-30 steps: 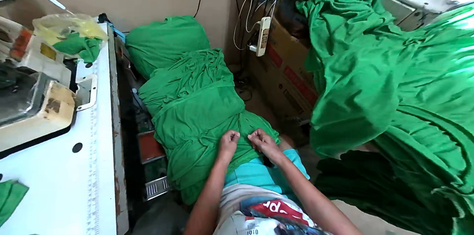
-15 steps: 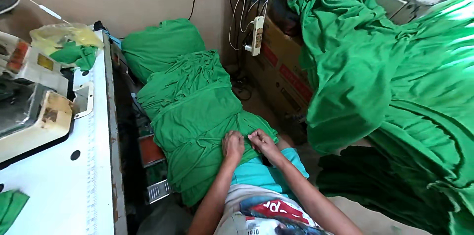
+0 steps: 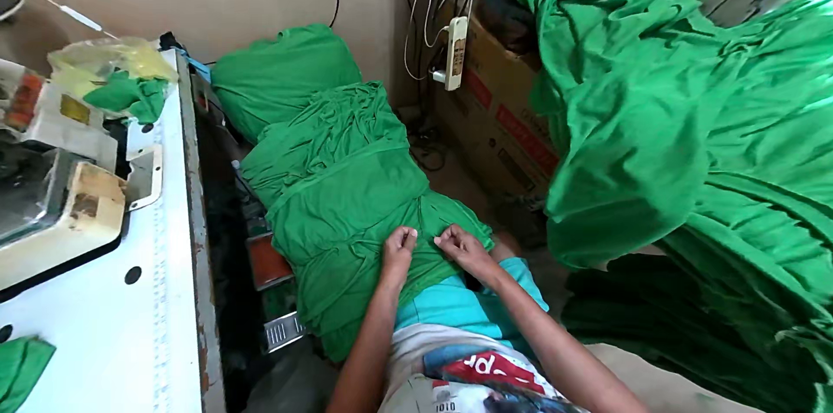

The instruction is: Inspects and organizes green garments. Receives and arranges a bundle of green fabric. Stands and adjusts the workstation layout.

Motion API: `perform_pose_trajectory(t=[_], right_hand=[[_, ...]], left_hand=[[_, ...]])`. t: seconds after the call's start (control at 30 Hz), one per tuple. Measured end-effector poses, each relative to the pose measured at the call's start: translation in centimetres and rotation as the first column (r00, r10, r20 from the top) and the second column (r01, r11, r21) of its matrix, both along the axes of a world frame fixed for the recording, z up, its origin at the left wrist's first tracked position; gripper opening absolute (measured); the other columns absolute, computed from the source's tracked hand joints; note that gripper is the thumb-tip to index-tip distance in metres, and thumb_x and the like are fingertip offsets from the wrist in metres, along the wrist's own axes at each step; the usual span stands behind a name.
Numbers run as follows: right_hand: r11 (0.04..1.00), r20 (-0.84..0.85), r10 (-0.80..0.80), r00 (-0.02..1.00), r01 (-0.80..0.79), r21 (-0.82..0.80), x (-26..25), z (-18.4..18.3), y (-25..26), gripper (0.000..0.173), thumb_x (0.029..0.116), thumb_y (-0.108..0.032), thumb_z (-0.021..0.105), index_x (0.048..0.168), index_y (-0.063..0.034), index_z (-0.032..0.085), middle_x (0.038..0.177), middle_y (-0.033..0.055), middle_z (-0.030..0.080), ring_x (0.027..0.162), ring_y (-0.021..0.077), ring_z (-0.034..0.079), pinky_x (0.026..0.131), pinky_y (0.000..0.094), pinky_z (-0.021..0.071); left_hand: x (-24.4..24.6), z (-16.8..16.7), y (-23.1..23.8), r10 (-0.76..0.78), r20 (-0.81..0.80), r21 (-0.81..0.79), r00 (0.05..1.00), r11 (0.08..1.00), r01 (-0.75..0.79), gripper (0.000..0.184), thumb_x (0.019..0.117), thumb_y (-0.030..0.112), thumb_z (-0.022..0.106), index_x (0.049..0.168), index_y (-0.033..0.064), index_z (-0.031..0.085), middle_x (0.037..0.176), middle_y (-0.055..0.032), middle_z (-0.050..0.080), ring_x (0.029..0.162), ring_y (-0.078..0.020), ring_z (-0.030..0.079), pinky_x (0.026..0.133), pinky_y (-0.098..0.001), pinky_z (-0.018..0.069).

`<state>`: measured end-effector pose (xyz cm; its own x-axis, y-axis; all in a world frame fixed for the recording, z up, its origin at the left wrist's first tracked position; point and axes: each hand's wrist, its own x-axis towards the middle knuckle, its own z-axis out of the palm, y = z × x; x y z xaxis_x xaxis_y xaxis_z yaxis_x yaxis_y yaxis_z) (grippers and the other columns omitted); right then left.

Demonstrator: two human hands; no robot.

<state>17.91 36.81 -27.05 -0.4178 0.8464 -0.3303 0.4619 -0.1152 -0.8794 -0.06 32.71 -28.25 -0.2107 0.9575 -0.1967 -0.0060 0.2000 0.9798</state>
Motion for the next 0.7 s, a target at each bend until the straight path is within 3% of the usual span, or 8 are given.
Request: perform_pose_trajectory(t=[0.07,0.13,0.2,0.27,0.4,0.5,0.6,0.7], right_hand=[[0.999,0.019,-0.036,0.999,0.036,0.02,-0.1,-0.2,-0.3,0.053,0.0933,-0.039,0.073,0.127,-0.002,0.057,0.087,0.0087,0.062,0.075,0.0182,0.057,0.076,0.0405,0.0517],[0.998,0.076,-0.011,0.997,0.006,0.056,-0.3,-0.2,-0.3,0.048,0.093,-0.034,0.075,0.129,-0.0047,0.061,0.086,0.0081,0.062,0.074,0.0186,0.056,0.076,0.0416,0.0502],[0.994,0.123,0.019,0.992,-0.033,0.106,-0.6,0.1,-0.1,0.029,0.0974,-0.023,0.069,0.118,-0.0025,0.067,0.093,0.0118,0.068,0.084,0.0224,0.064,0.082,0.0448,0.0525],[0.991,0.119,0.001,0.993,-0.017,0.136,-0.9,0.6,-0.1,0.022,0.1003,-0.017,0.062,0.113,0.0008,0.065,0.097,0.0141,0.069,0.09,0.0236,0.067,0.086,0.0449,0.0537],[0.969,0.055,-0.138,0.989,0.123,0.214,-0.5,2.9,0.8,0.027,0.1033,-0.014,0.051,0.119,0.006,0.057,0.094,0.0158,0.066,0.078,0.0212,0.065,0.073,0.0404,0.0548],[0.946,0.02,-0.228,0.974,0.216,0.24,-0.2,5.1,2.6,0.029,0.1063,-0.015,0.045,0.123,0.0074,0.052,0.086,0.013,0.063,0.067,0.018,0.062,0.065,0.0368,0.0548],[0.953,-0.041,-0.226,0.973,0.23,0.197,-0.7,6.6,4.3,0.025,0.1079,-0.018,0.042,0.121,0.0025,0.05,0.08,0.0069,0.063,0.056,0.0112,0.056,0.053,0.0291,0.049],[0.974,-0.109,-0.169,0.98,0.183,0.135,-2.2,7.7,5.8,0.021,0.108,-0.016,0.041,0.117,0.0008,0.05,0.072,0.0033,0.059,0.049,0.008,0.05,0.048,0.0249,0.0456]], left_hand=[[0.0,-0.2,-0.5,0.013,-0.079,0.066,0.997,0.998,-0.008,0.021,0.1053,0.009,0.049,0.106,-0.0068,0.062,0.093,-0.0089,0.063,0.086,-0.0117,0.061,0.083,-0.03,0.0525],[0.1,0.2,-1.2,0.015,-0.305,0.102,0.952,0.995,0.017,0.026,0.1057,0.016,0.05,0.108,-0.0053,0.064,0.102,-0.0135,0.066,0.097,-0.0188,0.064,0.091,-0.0378,0.052],[0.1,0.8,-1.8,-0.005,-0.556,0.088,0.831,0.994,0.065,0.041,0.1026,0.034,0.056,0.124,-0.0003,0.063,0.129,-0.0162,0.063,0.126,-0.0303,0.056,0.11,-0.0552,0.0373],[-0.5,1.1,-2.3,-0.004,-0.709,0.029,0.705,0.999,0.035,0.072,0.0927,0.053,0.066,0.143,0.0022,0.053,0.152,-0.0172,0.05,0.143,-0.0369,0.042,0.117,-0.0638,0.0242],[-4.0,1.1,-4.2,0.059,-0.82,-0.069,0.569,0.977,-0.201,0.099,0.0838,0.053,0.077,0.158,0.0039,0.035,0.164,-0.0198,0.032,0.149,-0.0429,0.033,0.114,-0.0699,0.0247],[-7.8,0.3,-7.5,0.122,-0.807,-0.086,0.578,0.944,-0.32,0.091,0.0849,0.047,0.079,0.155,0.0026,0.042,0.161,-0.0207,0.037,0.144,-0.0459,0.039,0.11,-0.0711,0.0291],[-11.0,-1.8,-11.7,0.177,-0.755,0.009,0.631,0.966,-0.26,0.075,0.0894,0.045,0.074,0.144,-0.001,0.054,0.156,-0.0228,0.043,0.138,-0.0472,0.046,0.109,-0.0678,0.0371],[-13.2,-4.0,-15.4,0.24,-0.73,0.114,0.64,0.966,-0.232,0.046,0.0905,0.02,0.074,0.128,-0.0046,0.066,0.15,-0.0256,0.05,0.134,-0.0499,0.05,0.109,-0.0646,0.0404]])
